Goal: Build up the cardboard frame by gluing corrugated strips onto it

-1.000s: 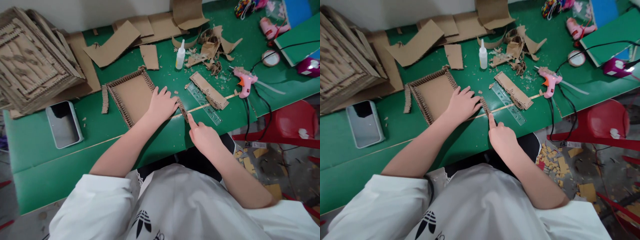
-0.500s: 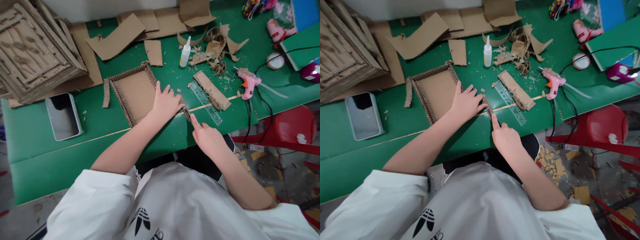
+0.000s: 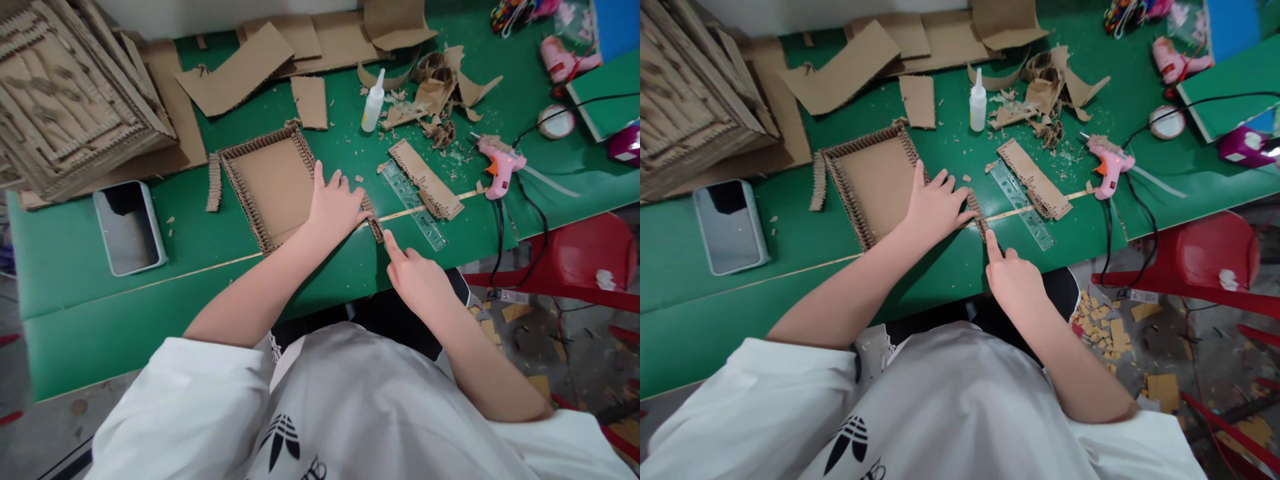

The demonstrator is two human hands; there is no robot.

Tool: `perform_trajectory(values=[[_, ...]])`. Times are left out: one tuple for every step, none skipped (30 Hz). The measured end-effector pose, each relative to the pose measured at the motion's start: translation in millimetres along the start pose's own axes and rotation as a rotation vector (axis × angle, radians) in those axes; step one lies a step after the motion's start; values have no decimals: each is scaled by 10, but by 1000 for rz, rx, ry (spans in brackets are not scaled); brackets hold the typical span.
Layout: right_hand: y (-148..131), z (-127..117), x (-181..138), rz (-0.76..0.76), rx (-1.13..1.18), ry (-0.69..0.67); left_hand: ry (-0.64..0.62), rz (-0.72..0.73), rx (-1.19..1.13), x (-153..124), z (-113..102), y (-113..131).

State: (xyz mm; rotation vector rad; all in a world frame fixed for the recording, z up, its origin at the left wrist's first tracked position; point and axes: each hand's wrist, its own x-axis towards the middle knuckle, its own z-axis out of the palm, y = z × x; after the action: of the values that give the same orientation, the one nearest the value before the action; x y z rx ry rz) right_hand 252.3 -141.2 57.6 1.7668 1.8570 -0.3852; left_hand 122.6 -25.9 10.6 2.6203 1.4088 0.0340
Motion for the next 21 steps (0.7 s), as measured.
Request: perform_trajectory(values=[[1,6,-3,0,1,3,1,-2,-3,-4,-2,5],[3,11,-8,0,2,6,1,-4,-6,-7,-4,10],[6,15,-12,0,3,7,1,-6,-10,-10,-6,15],[9,20,-18,-1,3,7,1,-11,-14,-13,-8,19],[13,24,-24,-3,3,5,0,-16,-17,-16,-9,23],[17,29,-30,-4,2,2,-2,-20,-17,-18,-10,27],[20,33,-35,-5,2,-2,-3,-23,-12,-20,-9,30],[22,37,-41,-5,0,-4,-2,-25,-2,-21,-6,33],[23,40,-46,-3,-2,-4,3,-24,14,-22,-3,34],[22,43,-50,-1,-4,-4,9,-23,33,-23,1,36],[21,46,-55,0,-6,-1,15,-23,49,-22,5,37],[19,49,-60,1,-7,1,19,-23,63,-22,8,37],[19,53,-66,0,-8,3,20,-22,72,-21,10,38],[19,59,-73,1,-9,3,16,-22,80,-20,11,40],[20,66,-82,2,-9,2,10,-21,84,-19,10,41],[23,75,-92,4,-9,2,4,-22,82,-19,9,43],[25,87,-104,4,-9,3,0,-23,71,-19,7,44],[27,100,-116,3,-9,3,-2,-27,51,-20,5,45],[29,114,-128,2,-9,4,-1,-31,27,-20,4,46],[29,128,-141,3,-8,4,1,-34,6,-22,4,47],[29,141,-153,4,-7,4,6,-35,-6,-23,6,46]])
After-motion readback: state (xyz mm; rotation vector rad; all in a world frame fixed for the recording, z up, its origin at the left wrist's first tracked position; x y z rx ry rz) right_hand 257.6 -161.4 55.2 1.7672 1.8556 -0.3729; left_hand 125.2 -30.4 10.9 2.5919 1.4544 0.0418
